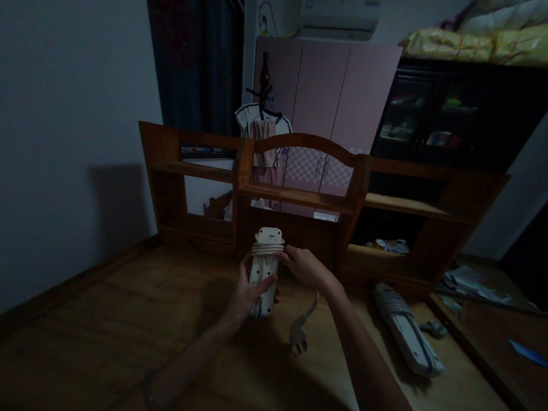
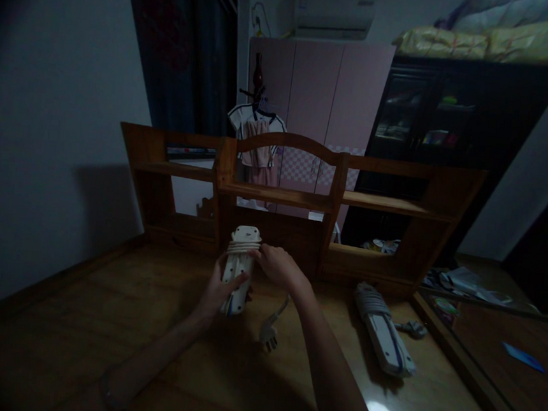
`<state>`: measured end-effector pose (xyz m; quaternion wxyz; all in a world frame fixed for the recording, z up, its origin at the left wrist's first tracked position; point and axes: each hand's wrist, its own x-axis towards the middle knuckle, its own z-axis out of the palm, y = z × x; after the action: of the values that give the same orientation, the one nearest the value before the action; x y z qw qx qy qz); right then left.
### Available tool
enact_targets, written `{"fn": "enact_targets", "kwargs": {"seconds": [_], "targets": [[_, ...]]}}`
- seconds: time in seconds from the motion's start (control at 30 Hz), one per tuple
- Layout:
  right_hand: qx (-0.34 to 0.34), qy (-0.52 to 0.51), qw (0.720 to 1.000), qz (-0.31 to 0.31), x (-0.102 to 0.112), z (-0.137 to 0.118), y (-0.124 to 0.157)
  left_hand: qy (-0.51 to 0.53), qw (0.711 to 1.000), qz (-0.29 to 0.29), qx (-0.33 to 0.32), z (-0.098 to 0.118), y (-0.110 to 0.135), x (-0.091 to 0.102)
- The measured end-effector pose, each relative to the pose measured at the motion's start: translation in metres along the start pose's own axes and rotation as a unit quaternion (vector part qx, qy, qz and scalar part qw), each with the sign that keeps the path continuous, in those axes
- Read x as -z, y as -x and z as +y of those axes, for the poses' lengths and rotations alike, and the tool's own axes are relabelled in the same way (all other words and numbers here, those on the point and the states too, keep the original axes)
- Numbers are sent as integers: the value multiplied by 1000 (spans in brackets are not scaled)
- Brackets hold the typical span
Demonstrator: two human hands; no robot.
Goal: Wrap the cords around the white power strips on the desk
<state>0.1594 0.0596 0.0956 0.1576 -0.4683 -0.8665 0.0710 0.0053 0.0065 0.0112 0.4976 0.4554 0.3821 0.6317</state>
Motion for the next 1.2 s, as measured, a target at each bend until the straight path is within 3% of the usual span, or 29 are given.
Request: {"fn": "enact_targets", "kwargs": {"seconds": [0.2,0.43,0.7,0.8,1.0,1.2], "targets": [[9,-3,1000,6,1,-6,2,-16,997,32,-61,-3,0,0],[-15,14,1000,-4,9,-1,6,3,997,-72,-19,2,-1,4],[4,-1,1000,24,13,4,8,-2,996,-92,0,9,-2,6],[-5,-21,1000,17,10,8,6,-40,996,-59,-46,7,-2,5],[-32,-87,996,-11,1,17,1,-102,981,85,-141,5,-7,8],[-105,-60,992,-24,-8,30,-3,-222,949,108,-196,4,-15,18]]}}
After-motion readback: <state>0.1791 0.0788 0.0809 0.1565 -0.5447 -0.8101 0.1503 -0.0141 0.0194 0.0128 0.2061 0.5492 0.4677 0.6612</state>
